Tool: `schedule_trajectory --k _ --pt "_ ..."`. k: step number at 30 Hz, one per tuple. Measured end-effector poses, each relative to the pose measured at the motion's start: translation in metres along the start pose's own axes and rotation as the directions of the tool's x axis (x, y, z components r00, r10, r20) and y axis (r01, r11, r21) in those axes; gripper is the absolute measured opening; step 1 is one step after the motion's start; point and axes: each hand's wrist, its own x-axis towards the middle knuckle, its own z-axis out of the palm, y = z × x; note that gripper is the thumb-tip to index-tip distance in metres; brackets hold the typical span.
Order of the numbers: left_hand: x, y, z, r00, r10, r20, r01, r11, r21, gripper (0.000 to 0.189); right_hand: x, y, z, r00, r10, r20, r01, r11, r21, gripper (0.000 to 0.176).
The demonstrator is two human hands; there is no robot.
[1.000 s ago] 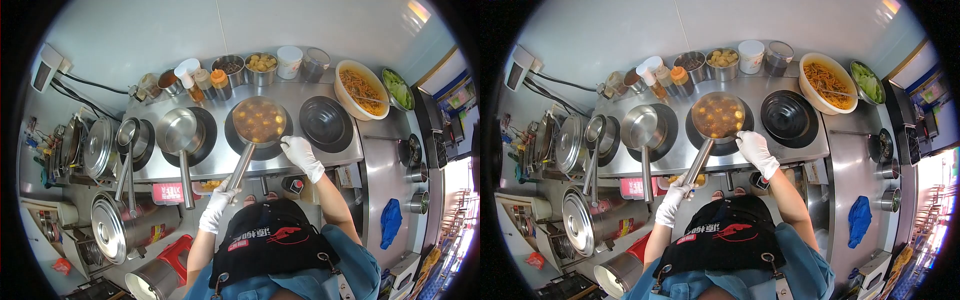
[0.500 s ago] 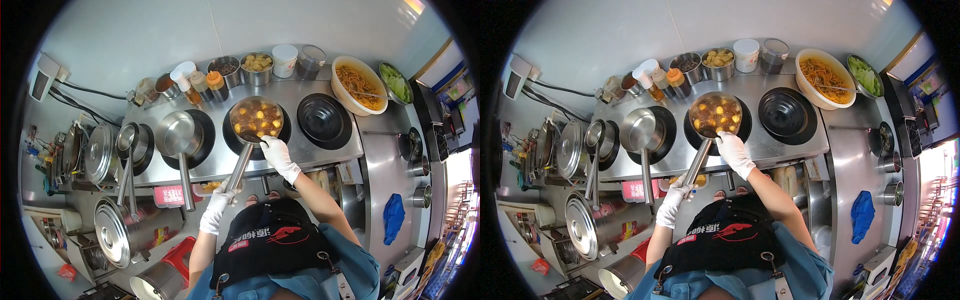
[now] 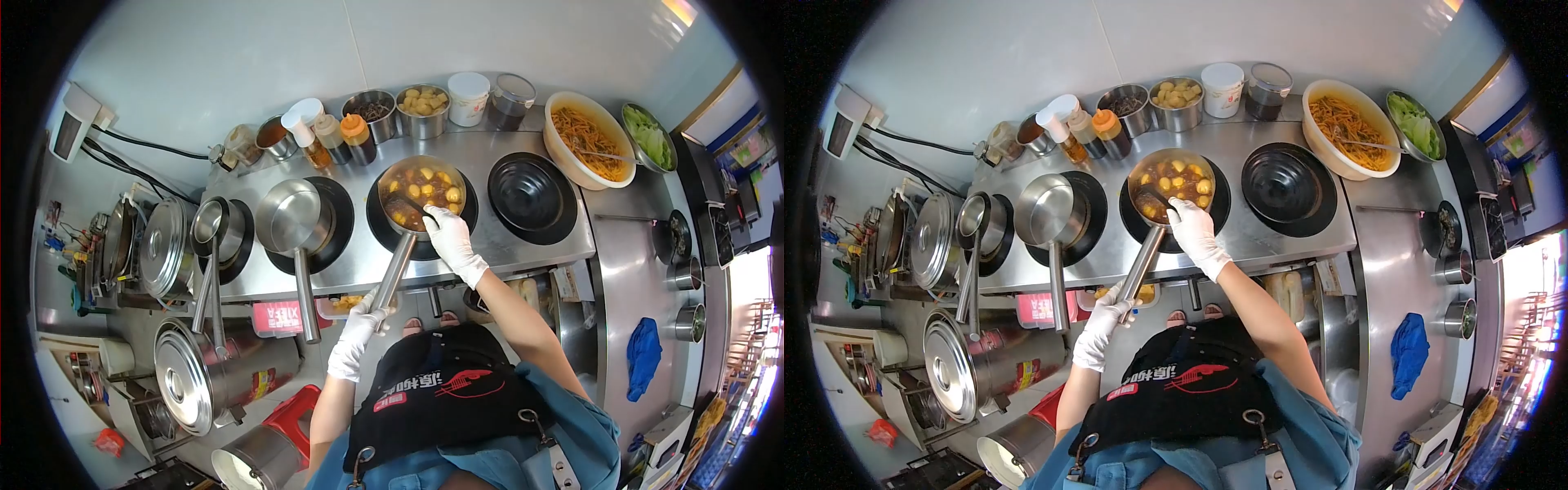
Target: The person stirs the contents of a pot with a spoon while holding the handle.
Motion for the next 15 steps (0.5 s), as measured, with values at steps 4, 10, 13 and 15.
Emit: schedule_trajectory --k 4,10,13,15 --pt "-0.001 0.002 0.001 1.0 -0.004 -0.002 0.004 1.0 -0.008 0.062 -0.002 -0.003 -0.021 0.995 0.01 -0.099 0.002 0.992 0.127 0.024" --pt "0.001 0.0 -0.001 1.0 0.002 0.009 -0.002 1.0 -0.007 0.061 -0.005 0.009 -0.058 0.984 0.079 -0.16 -0.049 0.982 0.182 0.022" --pt "0.002 -0.001 -0.002 1.0 0.007 0.014 -0.007 1.0 -0.007 0.061 -0.009 0.013 -0.072 0.977 0.153 -0.147 -0.121 0.971 0.209 0.024" --pt "0.002 -0.001 -0.002 1.0 0.01 0.017 -0.01 1.0 -0.013 0.061 -0.012 0.016 -0.077 0.971 0.179 -0.156 -0.14 0.963 0.231 0.024"
